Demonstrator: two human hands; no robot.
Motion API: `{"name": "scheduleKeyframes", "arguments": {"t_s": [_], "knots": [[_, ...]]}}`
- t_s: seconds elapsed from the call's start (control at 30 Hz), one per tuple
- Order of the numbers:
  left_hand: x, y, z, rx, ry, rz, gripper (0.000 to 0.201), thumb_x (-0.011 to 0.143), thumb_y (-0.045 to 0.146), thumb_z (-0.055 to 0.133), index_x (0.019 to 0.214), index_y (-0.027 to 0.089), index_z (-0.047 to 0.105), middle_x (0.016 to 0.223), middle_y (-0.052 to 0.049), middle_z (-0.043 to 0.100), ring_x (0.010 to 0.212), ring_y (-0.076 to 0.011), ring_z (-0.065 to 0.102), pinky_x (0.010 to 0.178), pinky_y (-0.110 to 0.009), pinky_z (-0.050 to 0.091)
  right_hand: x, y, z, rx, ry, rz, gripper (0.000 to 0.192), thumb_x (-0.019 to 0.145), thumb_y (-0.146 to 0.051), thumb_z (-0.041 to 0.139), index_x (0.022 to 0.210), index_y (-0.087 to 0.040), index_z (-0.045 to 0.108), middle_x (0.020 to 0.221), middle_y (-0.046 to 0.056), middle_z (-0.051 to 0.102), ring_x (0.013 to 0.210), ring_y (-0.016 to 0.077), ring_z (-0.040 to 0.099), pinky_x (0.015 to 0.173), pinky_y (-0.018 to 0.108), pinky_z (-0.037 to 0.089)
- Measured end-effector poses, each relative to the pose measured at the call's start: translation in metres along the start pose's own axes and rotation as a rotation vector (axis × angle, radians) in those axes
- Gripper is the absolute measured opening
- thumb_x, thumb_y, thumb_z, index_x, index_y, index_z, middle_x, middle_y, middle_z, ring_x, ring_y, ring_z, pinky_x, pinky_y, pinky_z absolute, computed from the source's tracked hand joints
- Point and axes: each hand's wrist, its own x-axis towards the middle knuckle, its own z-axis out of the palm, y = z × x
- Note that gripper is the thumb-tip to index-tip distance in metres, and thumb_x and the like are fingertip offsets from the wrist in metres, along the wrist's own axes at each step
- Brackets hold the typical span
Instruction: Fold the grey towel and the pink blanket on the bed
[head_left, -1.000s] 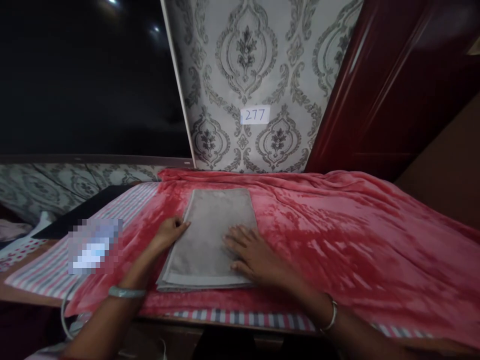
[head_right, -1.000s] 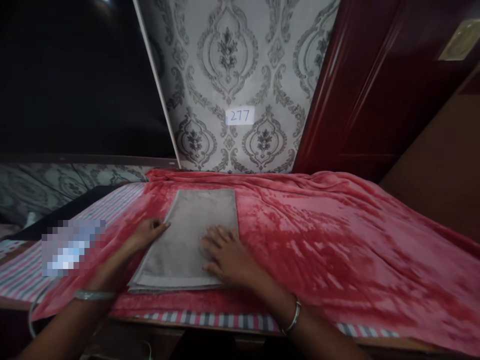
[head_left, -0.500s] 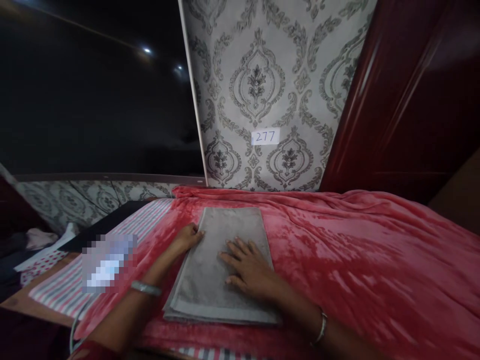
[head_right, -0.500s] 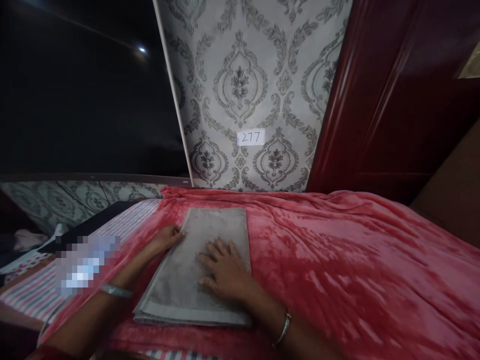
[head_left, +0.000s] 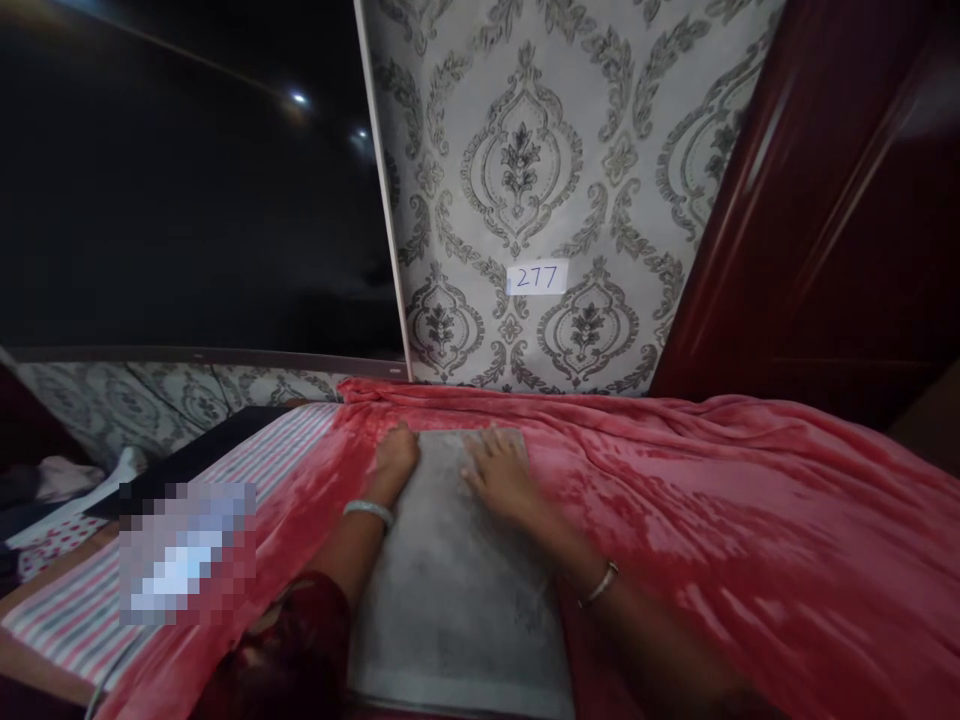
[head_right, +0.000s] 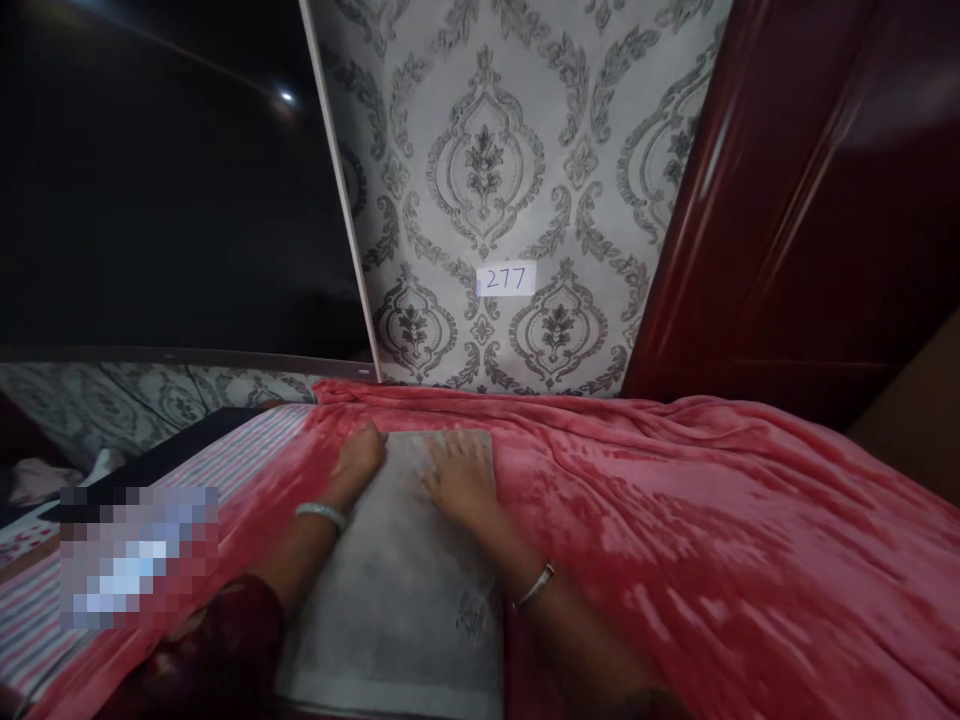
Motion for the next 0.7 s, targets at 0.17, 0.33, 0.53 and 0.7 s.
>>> {"name": "scheduleKeyframes", "arguments": {"t_s": [0.17, 0.33, 0.53, 0.7], "knots": [[-0.003, -0.01, 0.01, 0.008, 0.017, -0.014, 0.038, 0.095, 0.023, 0.035, 0.119, 0.012, 0.063, 0.115, -0.023, 0.069, 0.11, -0.0339, 0.066, 0.086, -0.042, 0.049, 0.023, 0.037, 0.03, -0.052, -0.073, 0.065, 0.06, 0.1, -0.051, 0.037, 0.155, -0.027, 0.034, 0.166, 0.008, 0.019, 0.153, 0.0278, 0.007, 0.121, 0.052, 0.0], [0.009, -0.016, 0.012, -0.03, -0.007, -0.014, 0.037, 0.095, 0.031, 0.039, 0.116, 0.015, 0.065, 0.116, -0.022, 0.07, 0.111, -0.0365, 0.064, 0.085, -0.044, 0.049, 0.023, 0.052, 0.046, 0.054, -0.059, 0.041, 0.061, 0.098, -0.052, 0.04, 0.154, -0.028, 0.037, 0.165, 0.006, 0.022, 0.153, 0.0285, 0.008, 0.121, 0.053, 0.001], [0.012, -0.023, 0.012, -0.068, 0.023, -0.026, 0.043, 0.093, 0.038, 0.043, 0.119, 0.012, 0.064, 0.127, -0.024, 0.063, 0.115, -0.0368, 0.062, 0.092, -0.044, 0.047, 0.036, 0.082, 0.046, 0.353, 0.173, 0.309, 0.075, 0.086, -0.034, 0.056, 0.154, -0.012, 0.033, 0.163, 0.017, 0.023, 0.152, 0.0294, 0.014, 0.122, 0.048, 0.017], [0.013, -0.026, 0.01, -0.12, 0.012, -0.039, 0.045, 0.093, 0.041, 0.044, 0.119, 0.01, 0.063, 0.121, -0.024, 0.066, 0.116, -0.035, 0.062, 0.094, -0.042, 0.047, 0.038, 0.097, 0.044, 0.666, 0.383, 0.354, 0.076, 0.08, -0.026, 0.054, 0.152, -0.015, 0.034, 0.154, 0.014, 0.042, 0.142, 0.0244, 0.039, 0.118, 0.044, 0.03]]}}
